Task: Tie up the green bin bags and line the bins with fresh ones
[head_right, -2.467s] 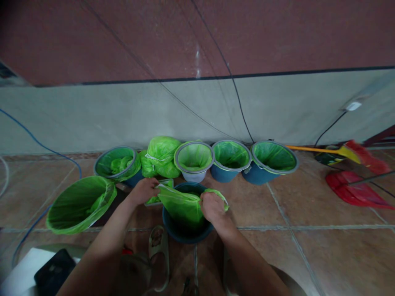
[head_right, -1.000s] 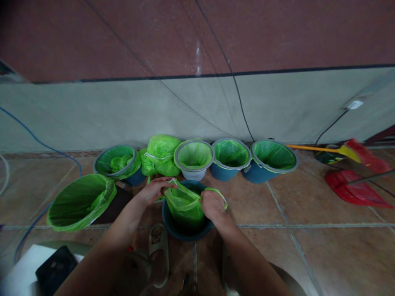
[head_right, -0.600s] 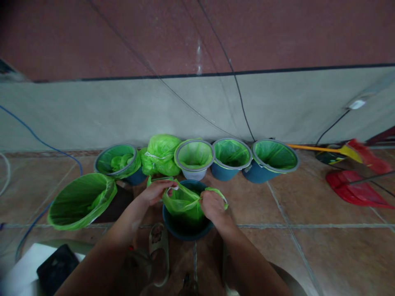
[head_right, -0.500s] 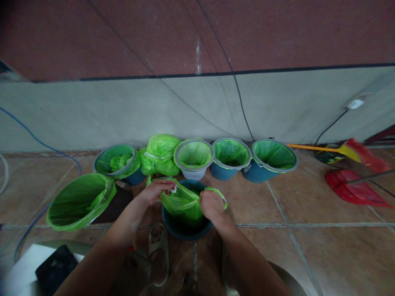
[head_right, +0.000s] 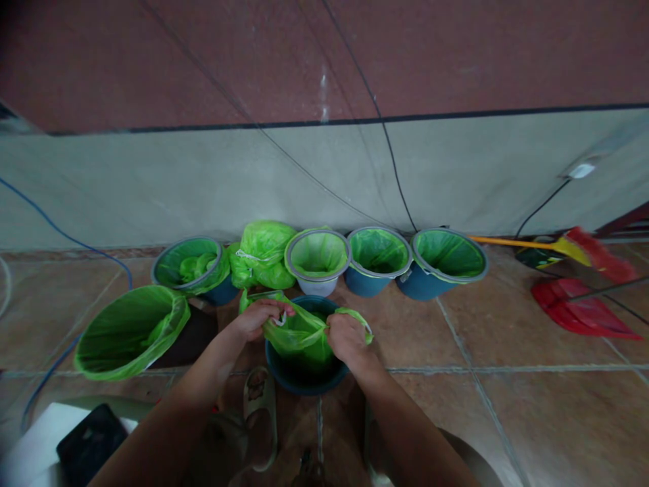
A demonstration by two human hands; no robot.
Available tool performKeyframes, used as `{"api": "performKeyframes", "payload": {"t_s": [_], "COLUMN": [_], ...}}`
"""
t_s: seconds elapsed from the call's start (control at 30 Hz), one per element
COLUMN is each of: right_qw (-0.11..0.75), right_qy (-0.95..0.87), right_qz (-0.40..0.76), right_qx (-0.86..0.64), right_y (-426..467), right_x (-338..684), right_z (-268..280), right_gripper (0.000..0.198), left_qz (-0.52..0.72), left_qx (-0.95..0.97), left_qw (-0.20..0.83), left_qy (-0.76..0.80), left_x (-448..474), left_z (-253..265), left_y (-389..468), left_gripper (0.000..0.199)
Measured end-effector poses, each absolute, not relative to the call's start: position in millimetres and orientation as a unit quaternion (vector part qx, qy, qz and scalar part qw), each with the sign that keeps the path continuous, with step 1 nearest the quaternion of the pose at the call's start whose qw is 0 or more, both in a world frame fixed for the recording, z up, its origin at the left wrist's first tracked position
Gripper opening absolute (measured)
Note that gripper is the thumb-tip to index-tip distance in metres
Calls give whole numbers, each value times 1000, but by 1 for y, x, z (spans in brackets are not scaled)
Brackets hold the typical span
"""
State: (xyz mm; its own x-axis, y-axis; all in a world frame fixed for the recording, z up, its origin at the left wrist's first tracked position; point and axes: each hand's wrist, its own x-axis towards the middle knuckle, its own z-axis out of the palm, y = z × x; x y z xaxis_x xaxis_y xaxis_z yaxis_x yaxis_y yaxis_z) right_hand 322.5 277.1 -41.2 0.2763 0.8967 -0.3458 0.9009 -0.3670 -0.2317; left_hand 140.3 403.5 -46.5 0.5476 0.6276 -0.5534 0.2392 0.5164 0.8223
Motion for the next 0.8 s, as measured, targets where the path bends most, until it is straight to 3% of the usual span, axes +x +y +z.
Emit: {"api": "performKeyframes", "payload": {"t_s": [0.2,0.37,0.47,0.57,0.8], "right_qw": [12,8,1,-5,-12], "right_qy": [568,570,574,565,560], "right_qz": [-217,-214,-209,-210,-220], "right_qx": [794,793,792,798,799], "right_y": [277,277,277,277,278], "right_x": [323,323,323,322,323], "right_z": [-41,-43,-44,-44,-43], "right_gripper": [23,22,22,23,22], "left_qz": [87,35,5,-2,-7], "left_qx": [611,641,693,760,833], "left_qw": [618,566,462,367,251], "left_qy": [488,518,554,537,493], "left_x": [133,125,123,123,119], "left_z": [-47,-48,-40,-25,5], "left_y": [410,418,420,421,416], "left_gripper": [15,36,47,53,59]}}
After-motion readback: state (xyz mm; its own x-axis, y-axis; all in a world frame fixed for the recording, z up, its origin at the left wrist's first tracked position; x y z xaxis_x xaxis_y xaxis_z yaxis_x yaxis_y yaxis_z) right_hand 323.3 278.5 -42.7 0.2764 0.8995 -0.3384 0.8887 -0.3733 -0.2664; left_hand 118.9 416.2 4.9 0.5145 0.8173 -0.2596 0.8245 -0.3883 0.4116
